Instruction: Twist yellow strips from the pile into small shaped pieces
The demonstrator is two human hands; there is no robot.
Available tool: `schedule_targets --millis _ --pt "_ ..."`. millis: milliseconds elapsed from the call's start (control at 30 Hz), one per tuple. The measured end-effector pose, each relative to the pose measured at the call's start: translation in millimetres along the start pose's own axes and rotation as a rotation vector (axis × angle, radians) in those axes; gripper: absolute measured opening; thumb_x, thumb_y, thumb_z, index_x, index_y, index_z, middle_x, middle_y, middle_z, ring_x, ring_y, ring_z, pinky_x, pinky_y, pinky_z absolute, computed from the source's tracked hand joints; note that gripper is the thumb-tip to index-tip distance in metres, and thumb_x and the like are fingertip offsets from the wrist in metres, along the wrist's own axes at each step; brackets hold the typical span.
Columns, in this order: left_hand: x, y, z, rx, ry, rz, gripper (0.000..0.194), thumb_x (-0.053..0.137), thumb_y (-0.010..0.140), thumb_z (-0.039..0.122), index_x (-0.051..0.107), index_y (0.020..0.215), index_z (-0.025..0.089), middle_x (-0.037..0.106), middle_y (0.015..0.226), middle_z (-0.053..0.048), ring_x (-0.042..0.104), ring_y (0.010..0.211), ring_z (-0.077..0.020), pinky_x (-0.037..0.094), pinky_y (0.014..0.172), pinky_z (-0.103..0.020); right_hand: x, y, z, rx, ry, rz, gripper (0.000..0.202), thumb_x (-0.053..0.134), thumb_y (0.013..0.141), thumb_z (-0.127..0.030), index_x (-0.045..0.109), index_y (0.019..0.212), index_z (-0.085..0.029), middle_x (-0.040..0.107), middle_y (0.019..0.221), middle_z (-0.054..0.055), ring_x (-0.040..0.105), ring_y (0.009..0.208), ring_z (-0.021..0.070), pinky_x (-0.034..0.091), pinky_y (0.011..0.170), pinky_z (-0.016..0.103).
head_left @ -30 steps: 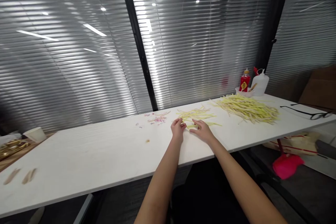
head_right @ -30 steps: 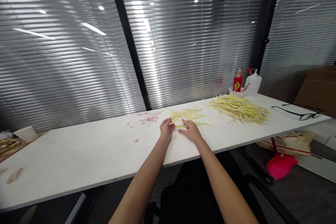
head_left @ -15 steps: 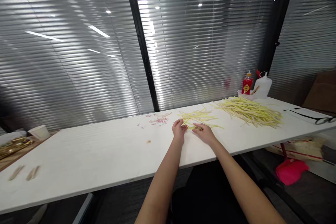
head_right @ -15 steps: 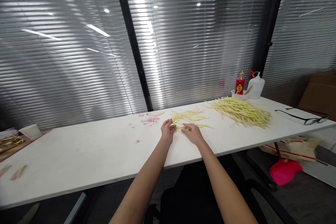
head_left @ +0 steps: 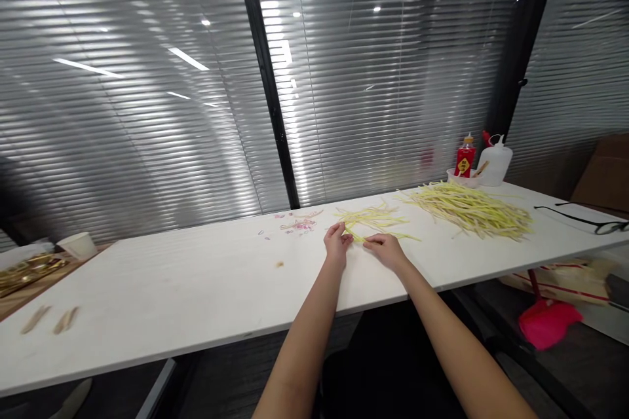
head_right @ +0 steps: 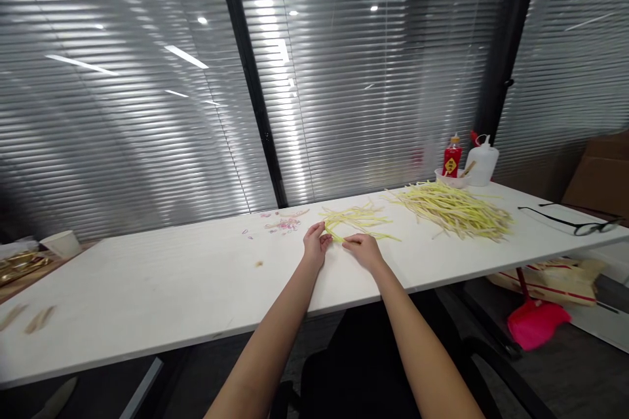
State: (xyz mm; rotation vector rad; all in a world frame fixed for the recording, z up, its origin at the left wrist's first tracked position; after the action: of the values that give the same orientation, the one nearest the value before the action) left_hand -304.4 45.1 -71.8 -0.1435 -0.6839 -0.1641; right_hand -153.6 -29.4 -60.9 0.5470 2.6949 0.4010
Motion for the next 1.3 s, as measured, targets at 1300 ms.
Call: schedule_targets --millis 1300 --pt "17.7 -6 -22 -0.134 0.146 -0.241 0.03 0.074 0.067 0.031 0.052 0.082 0.016 0.065 0.089 -0.006 0.064 0.059 -0.0119 0.05 0.057 -0.024 6 -2 -8 -0.097 -0.07 -0.052 0.021 0.06 0.072 -0.034 0.073 0.078 -0.019 0.07 0.078 0.005 0.062 0.074 0.0214 0.045 0.069 0.03"
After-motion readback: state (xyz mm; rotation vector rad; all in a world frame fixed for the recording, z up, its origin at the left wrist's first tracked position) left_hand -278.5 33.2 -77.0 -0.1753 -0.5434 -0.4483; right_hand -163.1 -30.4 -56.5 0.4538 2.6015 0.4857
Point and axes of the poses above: each hand's wrist, its own y-axis towards the middle knuckle, its own x-axis out of the palm, z = x × y, the point moved 10 cm from there along y, towards the middle knuckle
